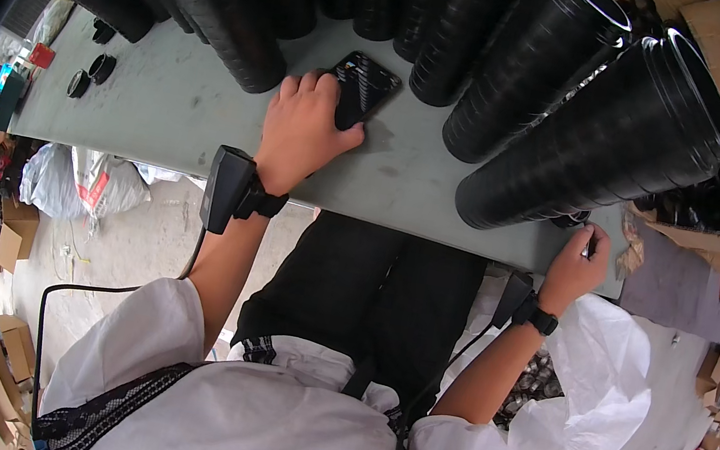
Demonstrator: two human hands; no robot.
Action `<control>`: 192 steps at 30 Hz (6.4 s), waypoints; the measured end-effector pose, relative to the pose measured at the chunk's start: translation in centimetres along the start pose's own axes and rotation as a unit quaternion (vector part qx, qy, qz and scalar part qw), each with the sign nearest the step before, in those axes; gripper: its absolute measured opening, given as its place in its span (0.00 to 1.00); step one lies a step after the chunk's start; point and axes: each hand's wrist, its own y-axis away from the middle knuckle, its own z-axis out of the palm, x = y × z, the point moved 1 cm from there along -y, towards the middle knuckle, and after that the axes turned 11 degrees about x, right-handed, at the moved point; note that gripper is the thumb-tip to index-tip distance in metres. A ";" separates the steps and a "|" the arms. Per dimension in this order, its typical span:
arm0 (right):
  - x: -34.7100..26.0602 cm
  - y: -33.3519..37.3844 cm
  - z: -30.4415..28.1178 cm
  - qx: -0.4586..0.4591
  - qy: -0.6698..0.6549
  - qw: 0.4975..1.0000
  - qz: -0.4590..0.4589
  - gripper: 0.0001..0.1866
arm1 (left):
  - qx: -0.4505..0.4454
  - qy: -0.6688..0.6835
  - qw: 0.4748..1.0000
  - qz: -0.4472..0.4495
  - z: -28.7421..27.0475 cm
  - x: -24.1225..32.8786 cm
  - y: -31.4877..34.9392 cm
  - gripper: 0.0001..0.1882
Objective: Assembling black plastic cylindrical components by inserting internal filters and attaching end caps.
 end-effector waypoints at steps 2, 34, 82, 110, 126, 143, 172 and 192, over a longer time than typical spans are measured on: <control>-0.4 0.2 0.0 0.008 -0.001 1.000 -0.006 0.10 | -0.009 -0.011 1.000 -0.011 0.0 0.1 -0.3 0.23; 3.3 -8.0 -1.8 -0.129 -0.315 0.850 0.402 0.19 | -0.281 0.361 0.712 0.532 1.8 14.9 6.5 0.06; -1.8 -7.9 -3.0 -0.184 0.024 0.973 -0.139 0.10 | -0.450 0.328 0.634 0.537 6.2 15.4 7.1 0.10; 0.4 -4.0 -5.6 -0.146 0.204 0.938 -0.239 0.19 | -0.408 0.323 0.672 0.527 6.9 15.0 8.2 0.08; -0.6 -9.5 -3.6 -0.431 0.250 0.843 -0.204 0.18 | -0.396 0.289 0.666 0.562 7.0 15.5 7.8 0.08; 6.0 -21.2 7.7 0.105 0.057 0.980 0.158 0.32 | -0.409 0.261 0.655 0.580 7.5 15.5 8.5 0.10; 2.6 -11.6 -3.0 -0.076 0.022 0.968 -0.239 0.15 | -0.420 0.321 0.649 0.547 6.4 15.4 7.5 0.10; 4.9 -15.3 3.6 -0.075 -0.055 0.991 0.099 0.32 | -0.420 0.324 0.650 0.544 6.8 14.9 7.8 0.09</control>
